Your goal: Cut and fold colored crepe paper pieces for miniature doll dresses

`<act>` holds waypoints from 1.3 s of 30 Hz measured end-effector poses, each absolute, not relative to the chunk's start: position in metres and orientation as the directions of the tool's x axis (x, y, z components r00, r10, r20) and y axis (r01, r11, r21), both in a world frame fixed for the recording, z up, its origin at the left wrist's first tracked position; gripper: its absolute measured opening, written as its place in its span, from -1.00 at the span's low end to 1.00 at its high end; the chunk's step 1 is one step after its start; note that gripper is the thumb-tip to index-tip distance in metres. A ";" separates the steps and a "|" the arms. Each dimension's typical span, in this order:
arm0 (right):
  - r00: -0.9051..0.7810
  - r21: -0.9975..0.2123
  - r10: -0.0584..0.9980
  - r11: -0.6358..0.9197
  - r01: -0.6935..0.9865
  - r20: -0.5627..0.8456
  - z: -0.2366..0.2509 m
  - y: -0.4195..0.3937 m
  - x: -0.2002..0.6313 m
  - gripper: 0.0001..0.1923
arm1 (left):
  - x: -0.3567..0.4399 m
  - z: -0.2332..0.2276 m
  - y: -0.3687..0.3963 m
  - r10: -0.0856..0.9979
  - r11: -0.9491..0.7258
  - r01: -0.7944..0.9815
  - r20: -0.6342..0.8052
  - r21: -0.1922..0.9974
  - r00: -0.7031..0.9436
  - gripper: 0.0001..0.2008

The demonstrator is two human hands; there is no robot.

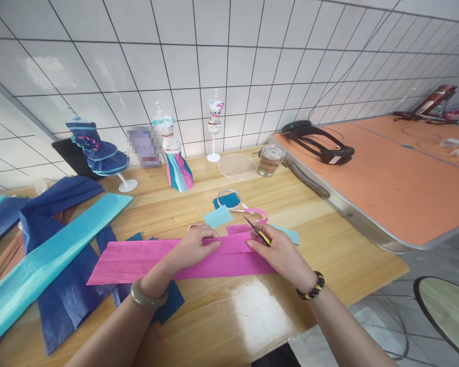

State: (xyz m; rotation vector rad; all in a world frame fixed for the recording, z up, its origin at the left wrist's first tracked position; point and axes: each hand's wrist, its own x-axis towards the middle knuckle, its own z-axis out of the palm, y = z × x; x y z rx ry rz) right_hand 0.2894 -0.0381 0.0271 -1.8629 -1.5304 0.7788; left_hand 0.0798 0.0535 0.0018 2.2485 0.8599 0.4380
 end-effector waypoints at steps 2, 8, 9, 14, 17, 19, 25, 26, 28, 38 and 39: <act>0.166 -0.778 0.985 -0.143 0.612 -0.051 0.031 -0.044 0.289 -0.66 | 0.079 0.001 0.055 0.687 -0.538 0.450 0.062 0.712 0.724 -0.85; -0.075 -0.738 0.982 -0.080 0.670 -0.174 0.048 -0.064 0.280 -0.67 | 0.075 0.000 0.059 0.681 -0.493 0.434 0.024 0.754 0.732 -0.82; -0.126 -0.718 0.965 -0.082 0.691 -0.232 0.049 -0.065 0.278 -0.67 | 0.075 0.000 0.059 0.681 -0.486 0.434 0.017 0.759 0.732 -0.82; -0.131 -0.612 0.939 -0.097 0.785 -0.317 0.043 -0.056 0.272 -0.69 | 0.076 0.000 0.058 0.682 -0.459 0.430 -0.001 0.777 0.731 -0.82; -0.105 -0.580 0.950 -0.089 0.810 -0.293 0.037 -0.049 0.275 -0.68 | 0.076 0.000 0.058 0.688 -0.447 0.424 -0.001 0.787 0.726 -0.82; -0.108 -0.569 0.951 -0.080 0.818 -0.289 0.034 -0.046 0.276 -0.68 | 0.075 0.000 0.057 0.687 -0.439 0.419 -0.003 0.795 0.727 -0.81; -0.124 -0.554 0.954 -0.050 0.831 -0.273 0.029 -0.036 0.269 -0.63 | 0.074 0.000 0.059 0.679 -0.423 0.405 -0.013 0.810 0.734 -0.81; -0.133 -0.559 0.954 -0.042 0.828 -0.268 0.029 -0.034 0.268 -0.63 | 0.074 0.000 0.059 0.673 -0.423 0.400 -0.014 0.813 0.740 -0.81; -0.153 -0.573 0.951 -0.030 0.819 -0.268 0.029 -0.031 0.268 -0.62 | 0.072 0.002 0.059 0.660 -0.416 0.388 -0.020 0.822 0.751 -0.82; -0.175 -0.590 0.932 -0.049 0.806 -0.316 0.031 -0.026 0.264 -0.61 | 0.067 -0.003 0.064 0.608 -0.373 0.316 -0.028 0.872 0.793 -0.67; -0.176 -0.592 0.933 -0.046 0.805 -0.313 0.030 -0.025 0.261 -0.61 | 0.067 -0.004 0.064 0.608 -0.376 0.310 -0.020 0.873 0.794 -0.68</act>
